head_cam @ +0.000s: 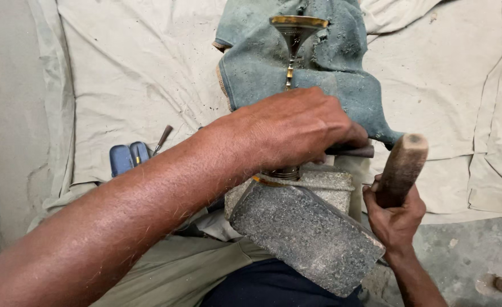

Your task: The person sits on the floor holding a brass goblet against a stone block on their lap, positions a steel punch on the goblet's surface, and repeatedly strikes the punch with a wooden mallet to emboss a decorative pattern, repositioning the punch and rotating the goblet as they work.

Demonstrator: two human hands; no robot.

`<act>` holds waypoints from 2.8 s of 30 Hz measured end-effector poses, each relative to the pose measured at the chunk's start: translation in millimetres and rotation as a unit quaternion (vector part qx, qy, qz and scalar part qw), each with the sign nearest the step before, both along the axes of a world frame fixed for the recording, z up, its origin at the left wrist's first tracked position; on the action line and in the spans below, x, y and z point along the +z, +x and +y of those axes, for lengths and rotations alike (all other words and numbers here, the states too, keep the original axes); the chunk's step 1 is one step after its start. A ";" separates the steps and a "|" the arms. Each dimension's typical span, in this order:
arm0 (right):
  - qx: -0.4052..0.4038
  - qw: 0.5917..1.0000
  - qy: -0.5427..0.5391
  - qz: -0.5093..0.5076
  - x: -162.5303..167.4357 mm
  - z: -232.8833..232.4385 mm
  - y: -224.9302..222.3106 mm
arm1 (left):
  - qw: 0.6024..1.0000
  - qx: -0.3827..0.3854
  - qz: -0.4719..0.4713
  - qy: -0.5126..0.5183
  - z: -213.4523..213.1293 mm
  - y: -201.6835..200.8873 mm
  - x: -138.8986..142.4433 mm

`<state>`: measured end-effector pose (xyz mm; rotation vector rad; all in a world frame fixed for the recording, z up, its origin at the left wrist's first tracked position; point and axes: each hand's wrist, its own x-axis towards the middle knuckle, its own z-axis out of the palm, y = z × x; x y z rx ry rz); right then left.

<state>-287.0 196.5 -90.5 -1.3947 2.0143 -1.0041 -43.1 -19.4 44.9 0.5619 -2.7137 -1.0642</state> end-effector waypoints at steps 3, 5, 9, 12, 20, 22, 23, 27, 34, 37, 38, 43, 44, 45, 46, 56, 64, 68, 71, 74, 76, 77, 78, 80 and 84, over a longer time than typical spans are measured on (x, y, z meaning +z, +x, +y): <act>0.005 0.999 -0.044 0.023 -2.3 0.3 0.9 | 0.999 -0.012 -0.038 0.015 -1.8 0.6 5.0; -0.022 0.998 -0.061 0.007 0.4 0.3 0.9 | 0.997 -0.012 -0.070 0.030 -1.7 1.5 8.2; 0.022 0.992 -0.044 0.112 12.8 -2.0 3.9 | 0.999 -0.027 -0.043 -0.010 -0.4 3.0 10.3; -0.044 0.996 -0.013 -0.073 24.4 -7.4 10.4 | 0.999 -0.008 -0.049 -0.013 1.6 3.5 7.5; 0.044 0.998 0.032 0.044 64.1 -36.8 6.2 | 0.995 0.044 0.077 -0.043 6.1 19.8 -1.2; 0.048 0.995 0.058 0.066 74.3 -42.0 4.2 | 0.999 0.052 0.001 -0.007 7.3 22.1 -2.4; 0.029 0.999 0.028 -0.005 78.4 -44.7 4.5 | 0.998 0.059 -0.037 0.008 7.1 23.2 -2.9; 0.024 0.985 -0.008 -0.170 95.3 -61.1 1.3 | 0.991 0.125 0.026 0.034 14.0 29.7 -4.9; 0.138 0.983 0.106 0.053 132.3 -104.1 -5.1 | 0.975 0.198 0.095 0.029 29.4 41.4 -13.8; 0.171 0.954 0.188 0.161 152.0 -124.9 0.2 | 0.966 0.228 0.123 0.017 33.5 42.1 -18.2; 0.150 0.973 0.165 0.062 157.1 -130.2 2.4 | 0.960 0.243 0.139 0.002 34.1 42.5 -19.1; 0.219 0.914 0.222 0.260 169.9 -139.4 -1.3 | 0.937 0.309 0.150 0.063 42.5 46.8 -21.3; 0.199 0.934 0.170 0.245 168.7 -138.9 -3.7 | 0.931 0.319 0.169 0.059 45.5 48.6 -21.9; 0.182 0.948 0.119 0.230 166.6 -138.1 -5.9 | 0.922 0.336 0.183 0.061 49.5 50.5 -22.8; 0.179 0.963 0.102 0.173 164.5 -138.9 -8.6 | 0.911 0.358 0.196 0.064 54.8 53.1 -23.6; 0.323 0.862 0.011 0.390 197.1 -163.7 12.8 | 0.861 0.453 0.216 0.078 78.0 48.9 -36.9; 0.380 0.889 -0.090 0.238 210.4 -182.2 39.3 | 0.858 0.459 0.225 0.049 78.6 45.9 -40.0; 0.390 0.856 -0.045 0.337 219.8 -185.9 43.0 | 0.860 0.467 0.206 0.007 83.6 43.5 -36.0; 0.397 0.817 -0.005 0.419 221.3 -191.7 49.7 | 0.874 0.440 0.203 -0.017 81.2 43.4 -31.8; 0.318 0.869 0.078 0.372 217.8 -195.5 53.2 | 0.876 0.438 0.196 0.043 74.8 43.3 -29.0; 0.299 0.877 0.136 0.351 212.3 -194.3 50.8 | 0.887 0.424 0.180 0.038 71.4 42.7 -27.4; 0.312 0.860 0.155 0.372 211.4 -190.3 46.6 | 0.894 0.411 0.172 0.035 69.8 42.3 -26.8; 0.318 0.845 0.170 0.394 210.4 -186.5 41.1 | 0.898 0.404 0.171 0.035 68.1 42.0 -26.1; 0.252 0.896 0.164 0.325 203.3 -179.6 30.6 | 0.901 0.398 0.172 0.036 64.8 41.5 -24.6; 0.283 0.834 0.247 0.403 183.8 -170.5 13.0 | 0.915 0.367 0.162 0.038 59.0 40.6 -21.5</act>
